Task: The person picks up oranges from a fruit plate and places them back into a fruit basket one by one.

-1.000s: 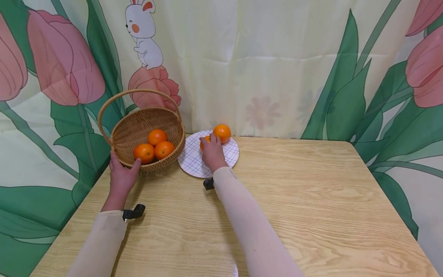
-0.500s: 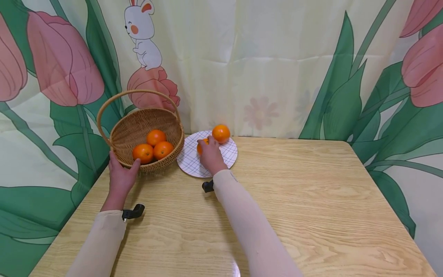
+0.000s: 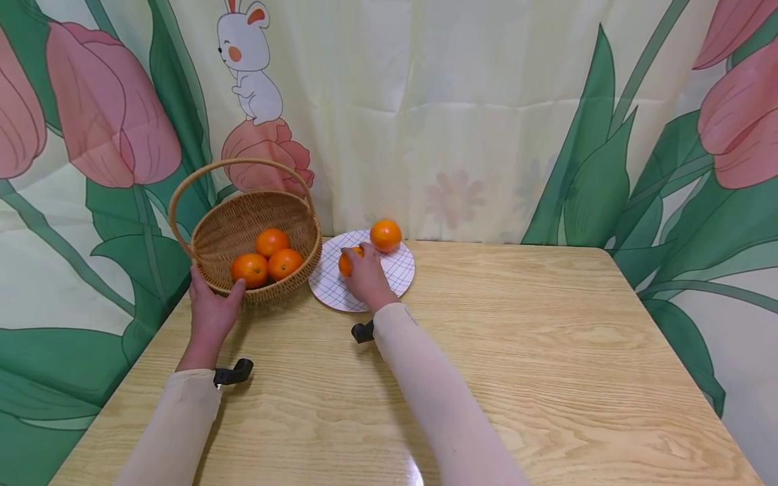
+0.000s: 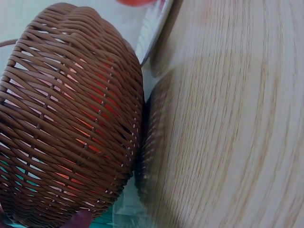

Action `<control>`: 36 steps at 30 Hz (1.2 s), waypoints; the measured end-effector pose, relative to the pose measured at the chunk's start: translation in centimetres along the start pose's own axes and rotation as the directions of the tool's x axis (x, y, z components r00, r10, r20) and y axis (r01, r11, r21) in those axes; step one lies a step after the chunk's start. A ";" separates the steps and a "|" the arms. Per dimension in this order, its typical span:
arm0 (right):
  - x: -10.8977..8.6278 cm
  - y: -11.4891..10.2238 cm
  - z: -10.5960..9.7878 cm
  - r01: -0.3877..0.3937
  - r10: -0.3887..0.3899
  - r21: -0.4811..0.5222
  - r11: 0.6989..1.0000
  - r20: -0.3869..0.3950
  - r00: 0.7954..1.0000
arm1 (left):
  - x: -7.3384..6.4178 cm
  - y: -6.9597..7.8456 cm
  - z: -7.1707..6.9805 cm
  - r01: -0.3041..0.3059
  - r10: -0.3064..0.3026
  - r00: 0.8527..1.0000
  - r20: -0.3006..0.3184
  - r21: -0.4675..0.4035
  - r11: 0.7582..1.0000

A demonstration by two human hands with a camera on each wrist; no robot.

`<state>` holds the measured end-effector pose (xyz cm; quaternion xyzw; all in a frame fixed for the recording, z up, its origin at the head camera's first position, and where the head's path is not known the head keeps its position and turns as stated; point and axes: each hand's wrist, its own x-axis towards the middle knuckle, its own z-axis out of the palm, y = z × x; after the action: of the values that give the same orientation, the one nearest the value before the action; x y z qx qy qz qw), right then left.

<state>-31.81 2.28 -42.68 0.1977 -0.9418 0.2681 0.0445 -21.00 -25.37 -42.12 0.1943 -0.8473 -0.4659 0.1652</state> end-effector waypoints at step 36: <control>-1.0 -4.1 -3.0 0.163 -0.133 0.163 0.973 -0.178 0.975 | 0.0 -0.1 0.0 -0.013 0.013 1.000 -0.006 -0.007 1.000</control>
<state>-29.32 0.99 -38.26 0.2477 -0.8900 0.3618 0.1249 -21.00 -25.44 -42.23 0.1898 -0.8463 -0.4673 0.1714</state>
